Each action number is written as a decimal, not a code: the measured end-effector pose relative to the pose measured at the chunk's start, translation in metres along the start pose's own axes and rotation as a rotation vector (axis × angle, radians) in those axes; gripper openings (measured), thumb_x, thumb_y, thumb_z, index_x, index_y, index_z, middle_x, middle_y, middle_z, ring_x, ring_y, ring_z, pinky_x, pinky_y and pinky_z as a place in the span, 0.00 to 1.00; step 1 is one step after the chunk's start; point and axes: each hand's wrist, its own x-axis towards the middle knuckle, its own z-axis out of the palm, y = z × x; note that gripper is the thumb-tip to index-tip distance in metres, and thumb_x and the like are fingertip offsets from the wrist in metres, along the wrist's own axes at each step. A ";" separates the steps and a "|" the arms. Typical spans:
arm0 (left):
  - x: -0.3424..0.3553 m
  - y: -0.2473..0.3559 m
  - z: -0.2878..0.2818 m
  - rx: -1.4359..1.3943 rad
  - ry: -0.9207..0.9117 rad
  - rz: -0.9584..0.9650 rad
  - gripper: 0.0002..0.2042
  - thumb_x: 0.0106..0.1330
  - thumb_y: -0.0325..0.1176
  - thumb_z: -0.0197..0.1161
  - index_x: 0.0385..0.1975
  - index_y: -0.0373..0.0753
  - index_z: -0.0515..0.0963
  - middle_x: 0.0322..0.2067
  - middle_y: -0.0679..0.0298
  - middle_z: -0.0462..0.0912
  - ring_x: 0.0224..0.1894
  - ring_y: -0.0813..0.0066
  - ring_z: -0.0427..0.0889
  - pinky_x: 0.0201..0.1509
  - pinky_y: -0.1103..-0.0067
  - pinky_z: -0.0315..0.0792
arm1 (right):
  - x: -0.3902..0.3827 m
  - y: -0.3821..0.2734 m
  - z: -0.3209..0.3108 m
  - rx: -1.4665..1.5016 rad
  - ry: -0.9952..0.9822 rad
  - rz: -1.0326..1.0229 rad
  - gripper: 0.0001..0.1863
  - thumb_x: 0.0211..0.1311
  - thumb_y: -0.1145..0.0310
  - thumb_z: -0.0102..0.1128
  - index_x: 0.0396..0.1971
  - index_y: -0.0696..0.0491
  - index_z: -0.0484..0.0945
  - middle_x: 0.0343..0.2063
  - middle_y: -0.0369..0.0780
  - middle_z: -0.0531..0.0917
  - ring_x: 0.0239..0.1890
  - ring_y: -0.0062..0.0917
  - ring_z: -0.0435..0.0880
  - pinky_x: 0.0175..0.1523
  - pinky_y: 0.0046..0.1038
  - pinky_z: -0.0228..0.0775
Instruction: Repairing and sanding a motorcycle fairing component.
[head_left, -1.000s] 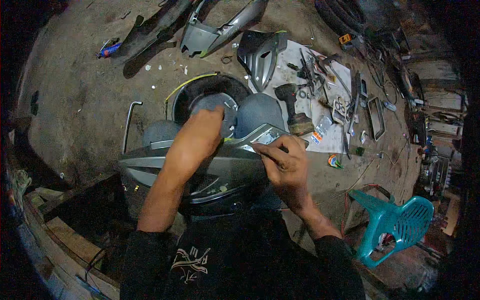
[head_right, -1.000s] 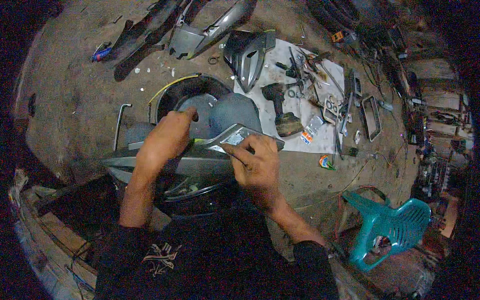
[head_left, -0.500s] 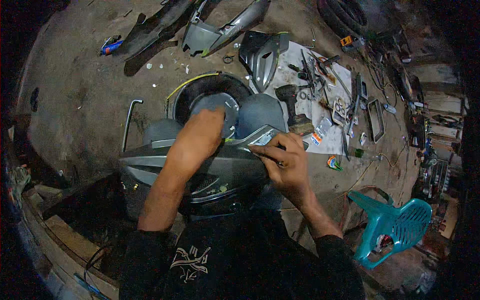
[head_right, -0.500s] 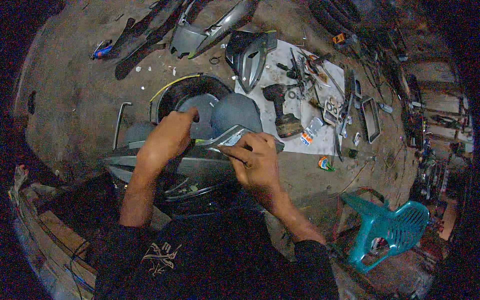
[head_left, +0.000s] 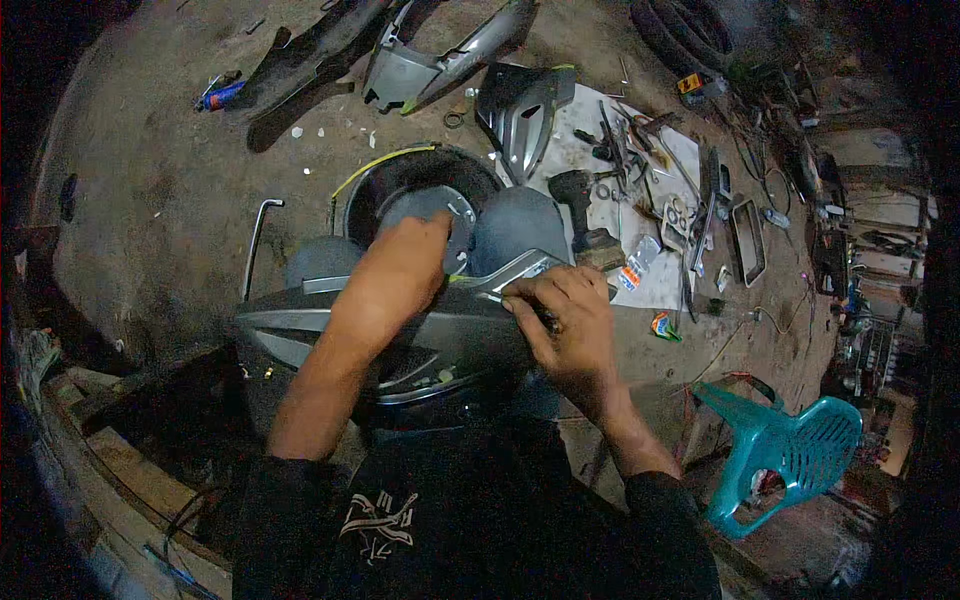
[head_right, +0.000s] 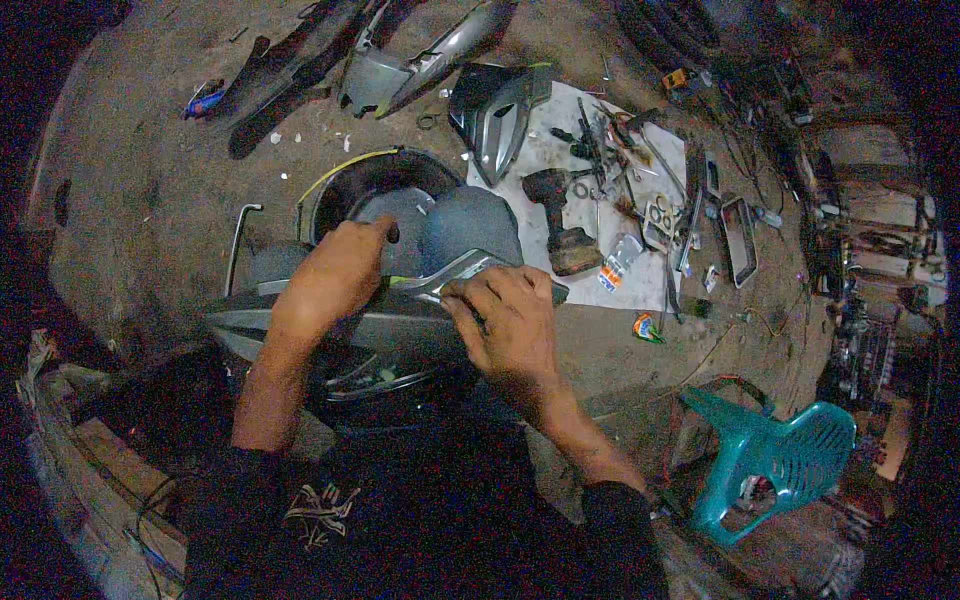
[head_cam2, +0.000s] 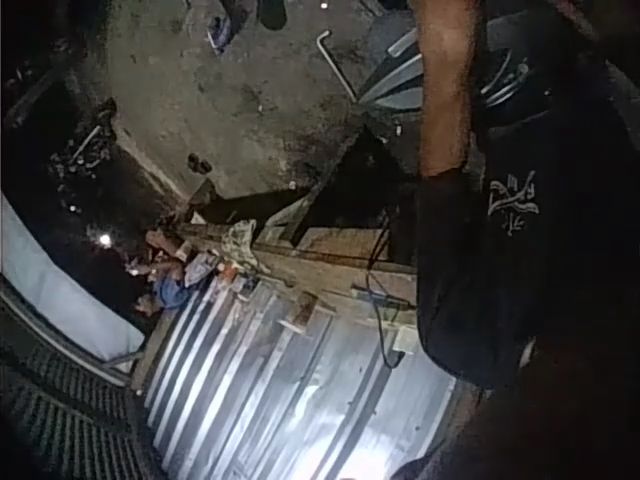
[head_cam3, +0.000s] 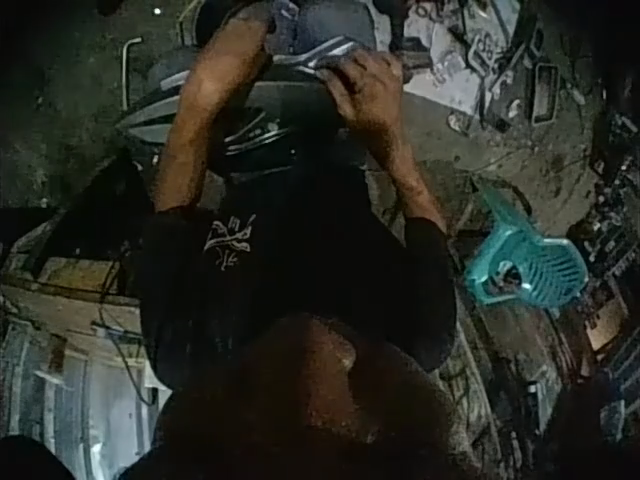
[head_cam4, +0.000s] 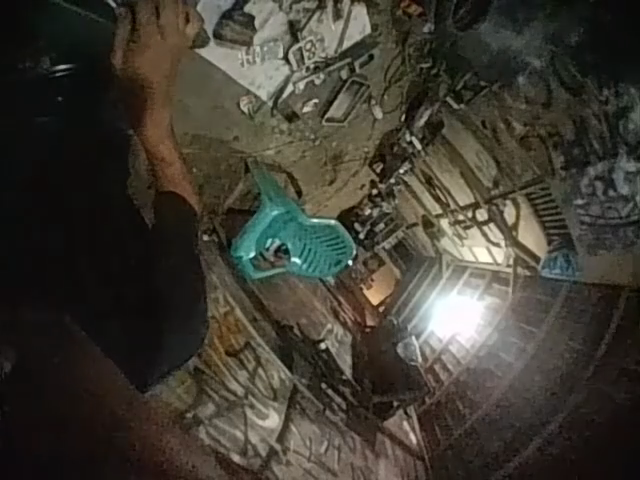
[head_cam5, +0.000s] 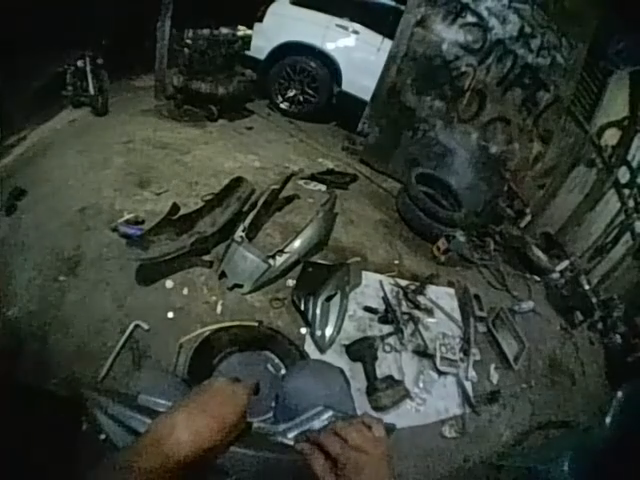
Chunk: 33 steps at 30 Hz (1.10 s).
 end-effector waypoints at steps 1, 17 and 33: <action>0.001 -0.002 0.001 -0.001 0.000 0.001 0.20 0.60 0.15 0.60 0.54 0.31 0.78 0.41 0.35 0.86 0.49 0.34 0.86 0.57 0.49 0.79 | 0.000 -0.001 -0.001 0.005 -0.008 0.019 0.06 0.63 0.69 0.72 0.39 0.51 0.89 0.31 0.37 0.85 0.41 0.34 0.83 0.57 0.36 0.65; -0.001 -0.002 0.001 -0.002 0.023 0.031 0.19 0.59 0.15 0.60 0.52 0.31 0.78 0.40 0.36 0.86 0.48 0.35 0.86 0.56 0.50 0.79 | -0.003 -0.002 0.011 -0.083 -0.027 -0.018 0.06 0.67 0.71 0.67 0.41 0.56 0.84 0.38 0.43 0.80 0.46 0.41 0.79 0.56 0.42 0.66; 0.000 -0.008 0.005 -0.005 0.055 0.074 0.21 0.60 0.16 0.58 0.55 0.31 0.78 0.37 0.37 0.86 0.45 0.35 0.86 0.53 0.48 0.78 | -0.001 0.010 -0.032 0.674 0.107 0.513 0.11 0.82 0.66 0.54 0.50 0.56 0.80 0.38 0.39 0.87 0.38 0.23 0.82 0.49 0.27 0.73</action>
